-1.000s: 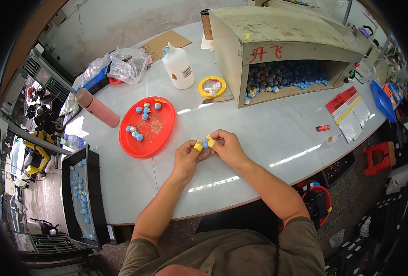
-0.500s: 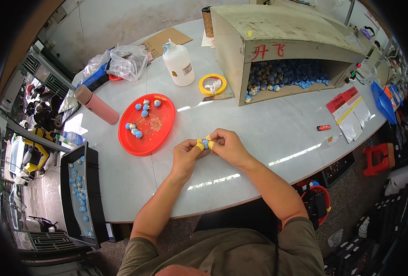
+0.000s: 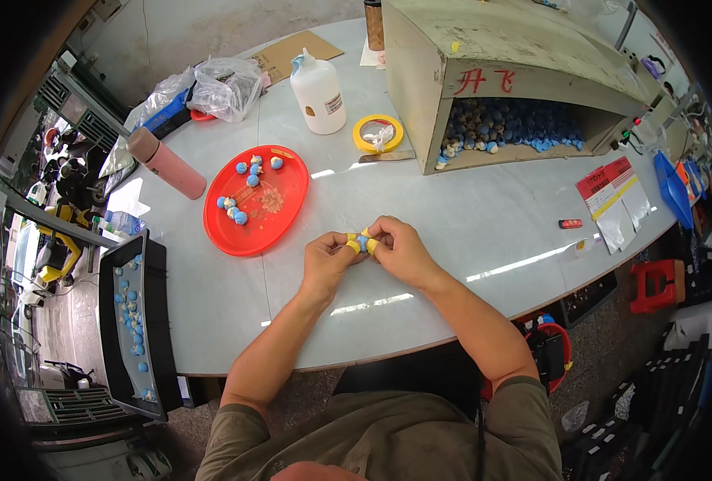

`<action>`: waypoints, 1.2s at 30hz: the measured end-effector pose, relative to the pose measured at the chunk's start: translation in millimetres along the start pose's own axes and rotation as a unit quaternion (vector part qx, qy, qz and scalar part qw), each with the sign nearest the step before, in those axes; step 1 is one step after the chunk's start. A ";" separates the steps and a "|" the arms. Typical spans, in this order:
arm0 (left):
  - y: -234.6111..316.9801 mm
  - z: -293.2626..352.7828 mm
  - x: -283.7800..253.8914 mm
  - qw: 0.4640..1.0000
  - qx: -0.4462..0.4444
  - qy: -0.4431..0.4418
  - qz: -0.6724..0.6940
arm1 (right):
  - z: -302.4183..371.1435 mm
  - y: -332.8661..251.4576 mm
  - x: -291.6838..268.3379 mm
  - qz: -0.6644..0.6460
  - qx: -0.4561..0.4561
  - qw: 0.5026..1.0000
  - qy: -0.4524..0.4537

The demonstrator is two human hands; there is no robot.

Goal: The person assembles small multi-colored spherical toy parts by hand, using a glue bottle to join the components.

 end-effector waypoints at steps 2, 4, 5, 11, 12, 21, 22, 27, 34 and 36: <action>1.1 0.9 0.3 1.000 0.000 0.001 0.000 | -0.2 0.0 -0.5 0.006 -0.004 1.000 0.002; 1.2 0.9 0.7 1.000 0.000 0.001 -0.001 | -0.6 1.2 -0.8 0.014 -0.012 1.000 0.001; 0.9 0.6 0.5 1.000 0.000 0.004 -0.008 | -0.5 1.4 -0.7 0.014 -0.011 1.000 0.002; -2.1 -1.8 -0.7 1.000 -0.010 0.001 -0.004 | -1.5 -0.8 -1.7 0.022 -0.004 1.000 0.008; -3.0 -2.0 -0.6 1.000 -0.018 -0.002 0.004 | -1.8 0.0 -2.4 0.022 -0.004 1.000 0.005; -2.3 -2.8 -0.4 1.000 -0.011 -0.027 -0.009 | -1.4 -0.2 -2.2 0.012 0.002 1.000 0.002; -2.3 -2.5 0.3 1.000 -0.012 -0.027 -0.009 | -1.6 0.0 -2.7 0.014 -0.009 1.000 0.003; -1.0 -0.9 0.6 0.999 -0.007 -0.019 -0.030 | -1.7 3.6 -1.8 0.017 -0.029 0.999 0.007; -1.0 -0.7 0.1 0.999 -0.008 -0.010 -0.049 | -2.8 9.9 -3.8 0.043 -0.066 0.997 0.021; -1.2 -0.7 -0.5 0.999 -0.006 -0.007 -0.045 | -2.2 8.9 -2.9 0.040 -0.067 0.997 0.024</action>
Point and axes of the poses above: each hand's wrist, its own z-axis away from the middle knuckle, its own x-axis out of the palm, y = z × x, the point moved 7 cm from there along -z, towards the middle knuckle, and after that the axes turned 12 degrees about y, right-handed, at the moved point
